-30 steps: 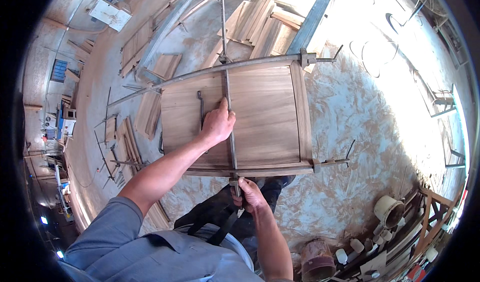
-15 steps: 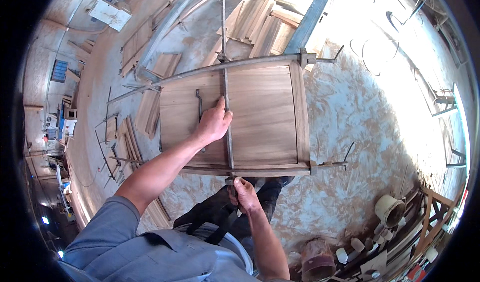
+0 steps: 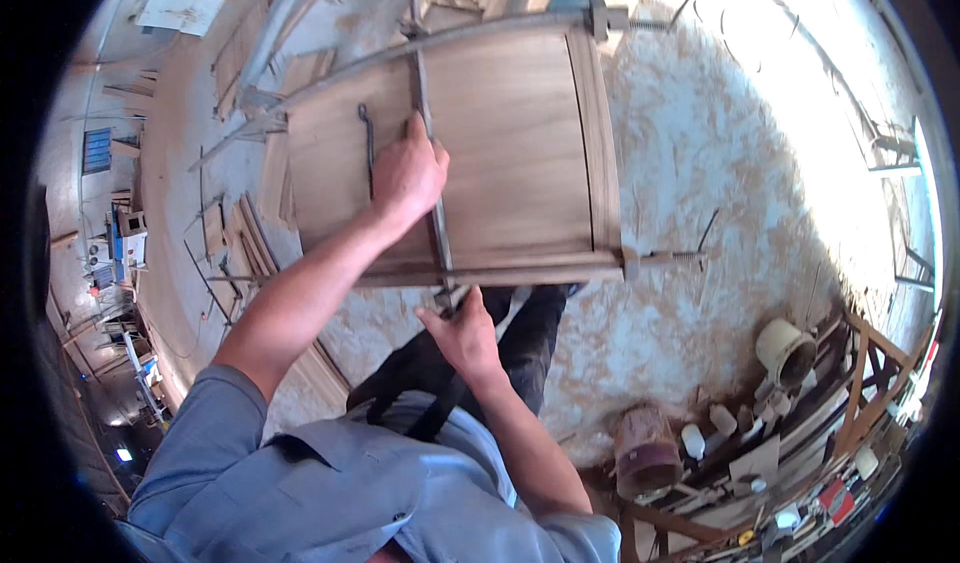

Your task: The person retrieves a metal bar clamp and a wrench from a pile of tools. They then use the wrench to tighten the clamp onto a wooden cabinet door resting on a workbench, securing the wood pieces together.

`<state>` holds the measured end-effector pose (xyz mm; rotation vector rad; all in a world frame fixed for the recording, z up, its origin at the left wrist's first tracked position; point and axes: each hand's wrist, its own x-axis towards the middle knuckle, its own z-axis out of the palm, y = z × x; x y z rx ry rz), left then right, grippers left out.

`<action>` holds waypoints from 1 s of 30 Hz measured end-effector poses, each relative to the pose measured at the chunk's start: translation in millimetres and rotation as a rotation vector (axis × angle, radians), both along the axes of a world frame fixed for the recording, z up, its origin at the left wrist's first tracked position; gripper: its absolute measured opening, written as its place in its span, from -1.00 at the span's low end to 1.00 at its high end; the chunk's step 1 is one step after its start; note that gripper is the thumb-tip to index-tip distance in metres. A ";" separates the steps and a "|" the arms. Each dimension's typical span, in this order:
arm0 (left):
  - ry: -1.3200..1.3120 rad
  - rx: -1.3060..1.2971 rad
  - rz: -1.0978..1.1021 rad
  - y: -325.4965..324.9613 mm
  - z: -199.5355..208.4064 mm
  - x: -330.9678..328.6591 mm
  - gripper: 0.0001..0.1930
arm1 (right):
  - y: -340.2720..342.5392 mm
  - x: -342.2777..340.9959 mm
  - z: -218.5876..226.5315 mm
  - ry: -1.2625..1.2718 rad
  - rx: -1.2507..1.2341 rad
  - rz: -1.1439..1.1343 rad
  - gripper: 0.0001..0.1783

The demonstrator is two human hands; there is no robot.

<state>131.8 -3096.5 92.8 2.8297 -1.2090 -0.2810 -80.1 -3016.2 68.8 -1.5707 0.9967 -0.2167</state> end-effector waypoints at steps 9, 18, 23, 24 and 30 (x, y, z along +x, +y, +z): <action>0.056 -0.002 0.010 2.0 1.4 1.6 -0.47 | -5.4 1.6 0.4 0.035 0.251 -0.040 -0.46; 0.107 -0.030 -0.020 3.9 4.3 1.7 -0.46 | 2.6 -3.1 -3.1 -0.128 0.440 -0.161 -0.33; 0.111 -0.123 -0.085 16.2 -8.7 14.1 -0.47 | 1.9 6.4 8.4 0.044 0.375 -0.140 -0.43; 0.105 -0.114 -0.085 15.8 -6.8 14.4 -0.47 | 1.8 7.4 8.3 0.060 0.375 -0.110 -0.42; 0.100 -0.059 -0.026 6.5 0.6 11.0 -0.46 | -12.9 -3.3 20.3 0.142 0.307 0.025 -0.28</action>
